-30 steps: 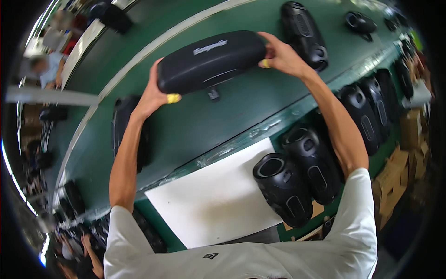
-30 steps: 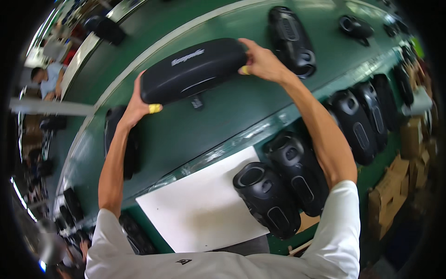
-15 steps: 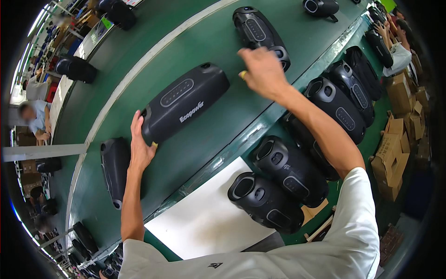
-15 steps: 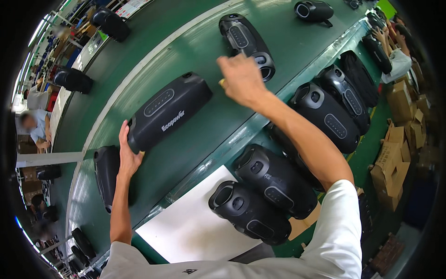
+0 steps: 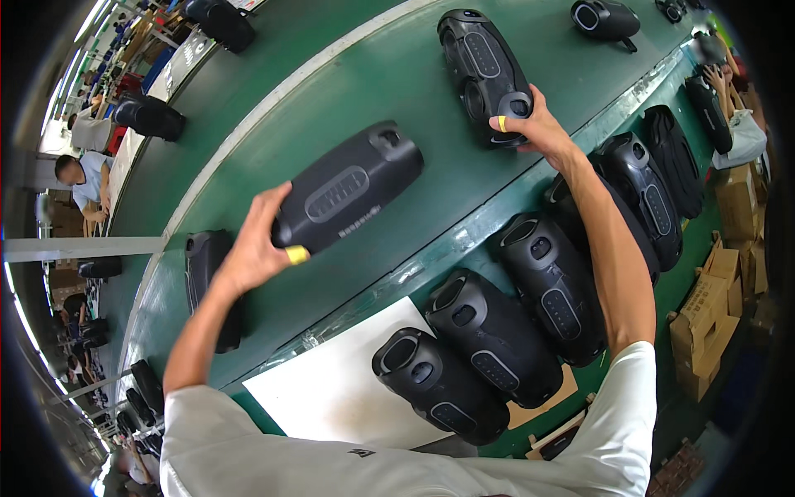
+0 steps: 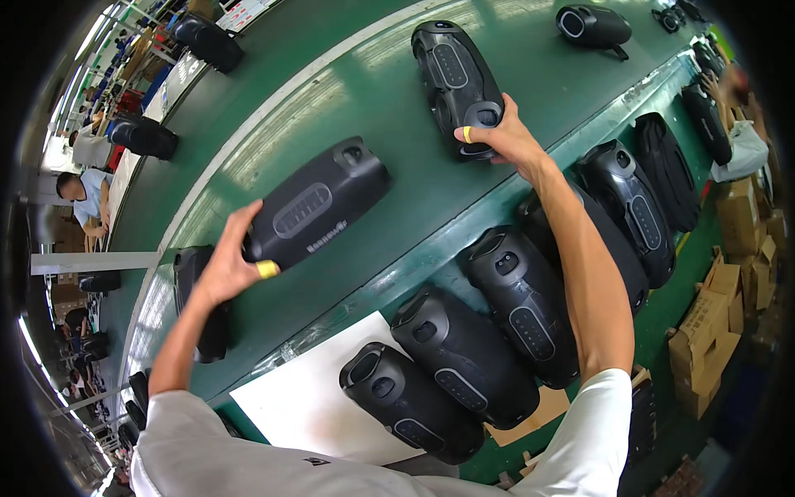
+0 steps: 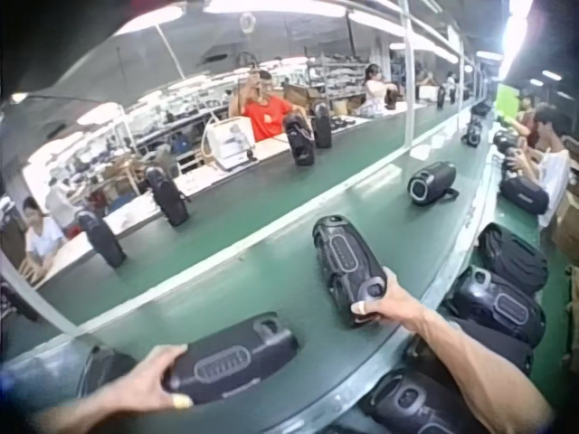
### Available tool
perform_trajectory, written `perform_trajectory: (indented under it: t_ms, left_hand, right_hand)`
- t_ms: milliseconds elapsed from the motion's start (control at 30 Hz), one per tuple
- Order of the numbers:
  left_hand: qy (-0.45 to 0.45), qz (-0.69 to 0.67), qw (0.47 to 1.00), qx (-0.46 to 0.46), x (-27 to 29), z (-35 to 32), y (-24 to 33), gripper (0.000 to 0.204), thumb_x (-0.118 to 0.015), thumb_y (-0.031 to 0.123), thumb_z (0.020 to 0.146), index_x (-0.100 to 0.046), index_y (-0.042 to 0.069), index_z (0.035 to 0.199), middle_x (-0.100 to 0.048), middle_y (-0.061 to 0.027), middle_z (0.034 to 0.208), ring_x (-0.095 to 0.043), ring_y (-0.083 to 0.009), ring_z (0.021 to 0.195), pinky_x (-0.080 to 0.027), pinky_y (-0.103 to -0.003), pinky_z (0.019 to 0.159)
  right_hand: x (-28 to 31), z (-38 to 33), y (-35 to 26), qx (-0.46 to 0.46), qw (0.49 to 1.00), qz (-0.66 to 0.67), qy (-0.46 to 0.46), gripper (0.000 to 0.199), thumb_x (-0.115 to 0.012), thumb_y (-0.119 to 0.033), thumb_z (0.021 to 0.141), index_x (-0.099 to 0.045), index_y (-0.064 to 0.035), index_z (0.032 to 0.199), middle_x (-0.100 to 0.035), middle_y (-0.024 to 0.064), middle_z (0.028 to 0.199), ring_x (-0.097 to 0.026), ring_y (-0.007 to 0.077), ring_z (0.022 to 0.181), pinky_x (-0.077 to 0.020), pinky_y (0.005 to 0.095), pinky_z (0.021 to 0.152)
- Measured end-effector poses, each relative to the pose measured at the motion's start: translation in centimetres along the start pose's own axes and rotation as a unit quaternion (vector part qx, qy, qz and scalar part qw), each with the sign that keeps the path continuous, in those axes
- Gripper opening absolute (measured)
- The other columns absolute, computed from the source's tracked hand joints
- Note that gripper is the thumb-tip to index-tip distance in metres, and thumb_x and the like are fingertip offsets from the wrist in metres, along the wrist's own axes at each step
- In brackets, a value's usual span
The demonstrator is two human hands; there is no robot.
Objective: Manually assemble and check the casing and components of large portable bluetooth speakers on a production line.
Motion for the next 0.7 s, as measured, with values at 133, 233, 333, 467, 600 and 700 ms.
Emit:
perform_trajectory:
  t_ms: [133,233,333,467,600,700]
  left_hand:
    - [0.109,0.202,0.973,0.008,-4.3,-3.8,2.5,0.119,-0.103,0.015,0.061,-0.039,0.008,0.161,-0.041,-0.0266,0.159,-0.045,-0.0507,0.145,-0.044,-0.055,0.12]
    - [0.108,0.242,0.963,-0.037,-5.2,-4.1,3.1,0.116,-0.104,0.019,0.062,-0.042,0.012,0.159,-0.04,-0.029,0.157,-0.043,-0.0507,0.146,-0.04,-0.06,0.12]
    - [0.064,0.279,0.956,-0.056,-4.1,-2.2,5.4,0.117,-0.105,0.027,0.062,-0.042,0.01,0.159,-0.041,-0.0291,0.157,-0.044,-0.0504,0.145,-0.038,-0.06,0.122]
    - [-0.001,0.179,0.984,-0.015,-2.6,0.4,5.2,0.113,-0.101,0.036,0.068,-0.041,0.007,0.159,-0.044,-0.0225,0.159,-0.046,-0.0484,0.145,-0.04,-0.054,0.121]
    - [0.084,0.074,0.993,-0.045,-1.3,3.8,6.2,0.078,-0.083,0.04,0.095,-0.049,0.004,0.155,-0.053,-0.0233,0.157,-0.049,-0.0438,0.148,-0.039,-0.052,0.124]
    - [0.143,0.011,0.98,-0.136,-1.4,11.3,8.9,0.076,-0.066,0.047,0.108,-0.04,0.007,0.166,-0.044,-0.0235,0.17,-0.041,-0.0388,0.159,-0.032,-0.046,0.131]
  right_hand:
    - [0.5,0.2,-2.1,-0.001,0.999,0.028,-0.032,0.147,-0.097,-0.05,0.07,-0.005,-0.0017,0.175,-0.05,0.0257,0.157,-0.058,0.0366,0.138,-0.0567,0.0534,0.099]
    - [0.7,0.8,-2.8,-0.001,0.999,0.038,-0.015,0.147,-0.096,-0.051,0.071,-0.005,0.0002,0.174,-0.057,0.0233,0.15,-0.065,0.0325,0.127,-0.0585,0.0511,0.095]
    - [1.2,1.6,-1.0,-0.003,0.995,0.094,0.016,0.129,-0.095,-0.052,0.074,-0.025,-0.0015,0.169,-0.068,0.0169,0.136,-0.072,0.029,0.114,-0.0592,0.052,0.095]
    - [-0.1,-0.3,-1.3,-0.061,0.933,0.346,-0.084,0.071,-0.089,-0.05,0.086,-0.061,-0.0106,0.139,-0.071,0.0095,0.127,-0.072,0.0317,0.112,-0.0604,0.0579,0.096]
    - [2.7,-0.6,-0.4,-0.052,0.875,0.48,-0.045,0.065,-0.088,-0.046,0.09,-0.061,-0.0112,0.139,-0.069,0.013,0.13,-0.07,0.0327,0.117,-0.0607,0.0568,0.099]
    - [5.8,-0.4,-5.0,0.069,0.922,0.377,-0.048,0.09,-0.079,-0.05,0.097,-0.036,-0.0155,0.169,-0.042,0.0269,0.16,-0.051,0.0473,0.143,-0.0491,0.0724,0.112]
Point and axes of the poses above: each hand's wrist, its own z-axis towards the middle knuckle, its own x-axis out of the back of the hand, y = z × x, the point moved 8 cm from there along z, towards the middle knuckle
